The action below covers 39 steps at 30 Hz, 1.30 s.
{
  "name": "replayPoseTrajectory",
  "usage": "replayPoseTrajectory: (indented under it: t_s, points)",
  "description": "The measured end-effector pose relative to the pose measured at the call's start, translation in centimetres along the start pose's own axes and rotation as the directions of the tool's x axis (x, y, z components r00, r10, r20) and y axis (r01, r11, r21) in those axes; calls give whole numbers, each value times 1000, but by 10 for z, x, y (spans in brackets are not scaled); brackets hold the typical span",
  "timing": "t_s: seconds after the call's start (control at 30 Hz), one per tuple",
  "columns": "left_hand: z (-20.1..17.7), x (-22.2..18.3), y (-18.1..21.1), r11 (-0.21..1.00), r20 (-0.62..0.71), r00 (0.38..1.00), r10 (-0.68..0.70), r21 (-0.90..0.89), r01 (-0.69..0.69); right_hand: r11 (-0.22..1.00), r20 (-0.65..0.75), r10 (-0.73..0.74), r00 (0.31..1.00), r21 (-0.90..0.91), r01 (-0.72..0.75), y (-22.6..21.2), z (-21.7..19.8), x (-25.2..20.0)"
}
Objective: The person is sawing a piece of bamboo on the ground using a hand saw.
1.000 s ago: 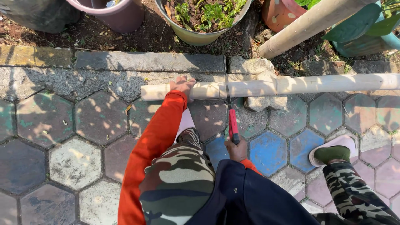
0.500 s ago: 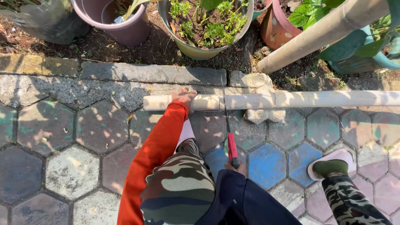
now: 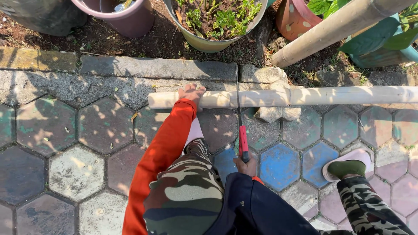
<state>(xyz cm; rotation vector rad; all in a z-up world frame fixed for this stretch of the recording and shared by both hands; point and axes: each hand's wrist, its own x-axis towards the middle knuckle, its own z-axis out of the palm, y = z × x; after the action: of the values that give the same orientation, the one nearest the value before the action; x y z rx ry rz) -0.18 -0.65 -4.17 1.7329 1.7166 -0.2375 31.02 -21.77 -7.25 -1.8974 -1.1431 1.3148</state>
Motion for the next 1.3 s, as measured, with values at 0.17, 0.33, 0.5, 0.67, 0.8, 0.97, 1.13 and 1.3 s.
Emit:
replayPoseTrajectory:
  t_s: [0.17, 0.33, 0.5, 0.67, 0.8, 0.97, 1.13, 1.3]
  points:
    - [-4, 2, 2, 1000, 37, 999, -16, 12, 15, 993, -27, 100, 995, 62, -98, 2, -6, 0]
    - [-1, 0, 0, 1000, -19, 1000, 4, 26, -3, 999, 11, 38, 999, 5, -38, 4, 0, 28]
    - [1, 3, -3, 999, -110, 993, 42, 38, -38, 996, 43, -3, 999, 91, -1, -14, -1, 20]
    - [13, 9, -5, 999, -34, 999, 8, 32, -7, 998, 51, 52, 997, 25, -53, -2, -3, 20]
    - [17, 7, -6, 997, -139, 988, 59, 59, -51, 994, 80, -6, 997, 113, -3, -23, 6, 31]
    - [10, 9, -6, 999, -23, 999, 25, 26, -24, 1000, 44, -11, 999, -14, 11, 11, -4, 27]
    - [43, 29, -21, 998, -67, 996, 50, -21, -52, 993, 72, -84, 994, 86, 78, -27, 14, 43]
    - [-1, 8, 1, 998, 75, 995, -62, -26, 64, 959, -23, -238, 971, -164, 231, 9, 0, 32]
